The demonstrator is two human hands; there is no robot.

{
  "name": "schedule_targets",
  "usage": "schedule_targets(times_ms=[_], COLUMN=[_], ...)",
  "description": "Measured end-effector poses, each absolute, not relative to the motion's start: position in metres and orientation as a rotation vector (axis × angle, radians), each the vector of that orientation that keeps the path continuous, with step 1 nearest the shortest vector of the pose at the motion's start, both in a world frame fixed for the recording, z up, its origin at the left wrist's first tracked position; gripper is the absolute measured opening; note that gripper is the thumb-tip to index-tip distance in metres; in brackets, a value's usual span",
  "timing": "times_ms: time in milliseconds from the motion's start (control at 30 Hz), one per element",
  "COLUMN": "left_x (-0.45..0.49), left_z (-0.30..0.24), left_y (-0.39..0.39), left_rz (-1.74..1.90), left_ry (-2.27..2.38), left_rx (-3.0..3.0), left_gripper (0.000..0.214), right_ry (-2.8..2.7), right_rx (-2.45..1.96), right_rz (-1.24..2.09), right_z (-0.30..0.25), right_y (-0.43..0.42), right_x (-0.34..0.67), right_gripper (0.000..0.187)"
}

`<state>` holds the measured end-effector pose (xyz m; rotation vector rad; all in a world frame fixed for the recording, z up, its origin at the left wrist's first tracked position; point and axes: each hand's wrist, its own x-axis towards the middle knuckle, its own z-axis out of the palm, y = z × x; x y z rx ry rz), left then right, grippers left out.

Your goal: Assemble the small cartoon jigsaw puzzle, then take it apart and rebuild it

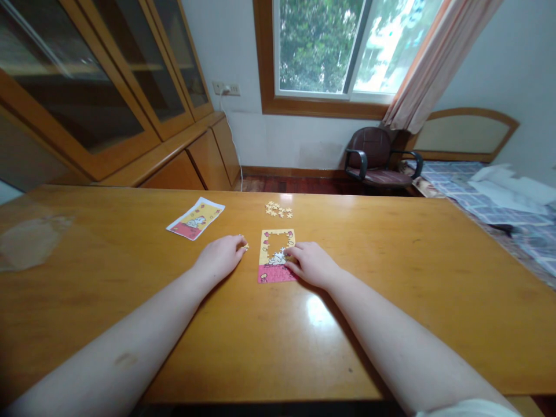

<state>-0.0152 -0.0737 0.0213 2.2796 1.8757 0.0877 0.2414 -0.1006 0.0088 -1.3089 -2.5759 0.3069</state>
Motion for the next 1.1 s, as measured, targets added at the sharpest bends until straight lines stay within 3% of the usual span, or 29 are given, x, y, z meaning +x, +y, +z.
schedule_targets(times_ms=[300,567,1100], left_x=[-0.015,-0.012,-0.01], left_z=[0.015,0.024,0.025], left_y=[-0.073,-0.08,-0.082], left_rz=[0.239,0.127,0.337], left_ry=[1.842,1.849,1.743], left_rx=[2.193,2.315,2.329], left_gripper=[0.011,0.03,0.02], right_ry=[-2.575,-2.577,-2.571], right_rx=[-1.292,-1.292,-1.294], right_rz=[0.307,0.296,0.312], right_z=[0.008,0.007,0.008], right_y=[-0.1,-0.1,-0.1], right_x=[0.241,0.241,0.241], right_gripper=[0.029,0.029,0.028])
